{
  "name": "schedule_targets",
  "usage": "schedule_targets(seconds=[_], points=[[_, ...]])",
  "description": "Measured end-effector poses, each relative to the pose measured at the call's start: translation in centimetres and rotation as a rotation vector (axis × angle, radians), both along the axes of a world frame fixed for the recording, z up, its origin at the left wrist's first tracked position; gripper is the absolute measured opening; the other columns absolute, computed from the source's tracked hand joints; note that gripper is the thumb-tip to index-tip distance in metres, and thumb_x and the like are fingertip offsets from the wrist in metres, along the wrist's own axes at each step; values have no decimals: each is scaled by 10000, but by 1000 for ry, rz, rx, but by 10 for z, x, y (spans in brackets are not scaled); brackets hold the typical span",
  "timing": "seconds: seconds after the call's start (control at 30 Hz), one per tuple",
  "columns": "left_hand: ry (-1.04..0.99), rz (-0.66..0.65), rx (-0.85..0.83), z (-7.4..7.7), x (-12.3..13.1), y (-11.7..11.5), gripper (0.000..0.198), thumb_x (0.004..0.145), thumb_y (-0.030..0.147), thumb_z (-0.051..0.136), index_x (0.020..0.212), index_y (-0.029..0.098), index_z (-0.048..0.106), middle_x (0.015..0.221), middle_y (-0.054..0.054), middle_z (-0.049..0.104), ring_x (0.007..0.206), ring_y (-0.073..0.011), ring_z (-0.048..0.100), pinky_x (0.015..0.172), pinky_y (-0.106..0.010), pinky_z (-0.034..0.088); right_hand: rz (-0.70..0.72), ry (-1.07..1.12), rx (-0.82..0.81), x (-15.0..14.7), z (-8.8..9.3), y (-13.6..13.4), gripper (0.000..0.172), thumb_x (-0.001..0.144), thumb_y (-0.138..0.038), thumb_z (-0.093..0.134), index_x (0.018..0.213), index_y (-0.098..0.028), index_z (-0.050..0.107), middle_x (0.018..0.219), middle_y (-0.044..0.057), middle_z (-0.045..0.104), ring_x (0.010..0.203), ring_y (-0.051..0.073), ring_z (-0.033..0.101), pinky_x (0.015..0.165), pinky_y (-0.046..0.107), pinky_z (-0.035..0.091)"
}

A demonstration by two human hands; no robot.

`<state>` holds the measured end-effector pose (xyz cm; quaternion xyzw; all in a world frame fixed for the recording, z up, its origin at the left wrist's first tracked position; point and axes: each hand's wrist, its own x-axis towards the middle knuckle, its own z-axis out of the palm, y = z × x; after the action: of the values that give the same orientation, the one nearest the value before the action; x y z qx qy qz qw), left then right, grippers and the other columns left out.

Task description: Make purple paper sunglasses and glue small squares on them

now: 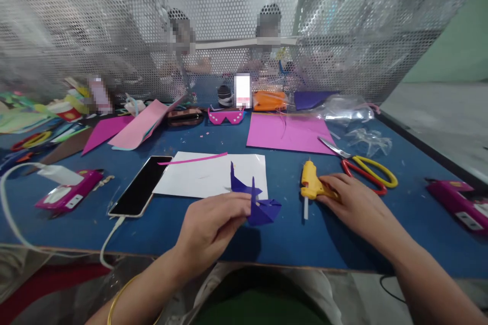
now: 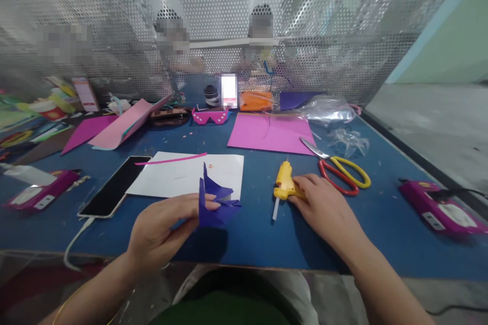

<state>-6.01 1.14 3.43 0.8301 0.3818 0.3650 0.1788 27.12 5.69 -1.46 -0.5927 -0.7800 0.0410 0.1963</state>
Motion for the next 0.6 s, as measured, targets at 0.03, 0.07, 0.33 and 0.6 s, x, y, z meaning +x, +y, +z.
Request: schedule_targets(seconds=[0.03, 0.07, 0.33, 0.6], points=[[-17, -8, 1, -4, 0, -2, 247, 920, 103, 562, 1036, 288, 676, 1042, -13, 787, 1072, -181, 706, 932, -328, 547, 9, -11, 25, -1, 4, -4, 359, 874, -396, 539, 1127, -181, 674, 1155, 134, 684, 1031, 327, 648, 890, 480, 511], [-31, -9, -4, -6, -1, -4, 240, 908, 94, 577, 1020, 284, 672, 1034, -16, 788, 1076, -183, 704, 945, -338, 546, 9, -5, 60, -4, 9, -9, 359, 885, -397, 531, 1133, -183, 679, 1179, 141, 679, 1059, 342, 638, 914, 505, 499], [-23, -11, -23, -23, 1, -9, 205, 870, 63, 595, 885, 242, 694, 985, -41, 789, 994, -184, 711, 889, -329, 560, 326, 359, 64, -86, 32, -66, 158, 918, -288, 627, 1066, -260, 673, 1040, 63, 686, 959, 207, 657, 804, 337, 539], [45, 20, 38, -42, 3, -12, 172, 894, 68, 585, 913, 189, 706, 1032, -56, 765, 991, -161, 698, 880, -276, 555, 430, 393, -19, -112, 1, -69, 78, 874, -130, 662, 907, -200, 659, 916, 26, 682, 841, 187, 606, 732, 337, 438]])
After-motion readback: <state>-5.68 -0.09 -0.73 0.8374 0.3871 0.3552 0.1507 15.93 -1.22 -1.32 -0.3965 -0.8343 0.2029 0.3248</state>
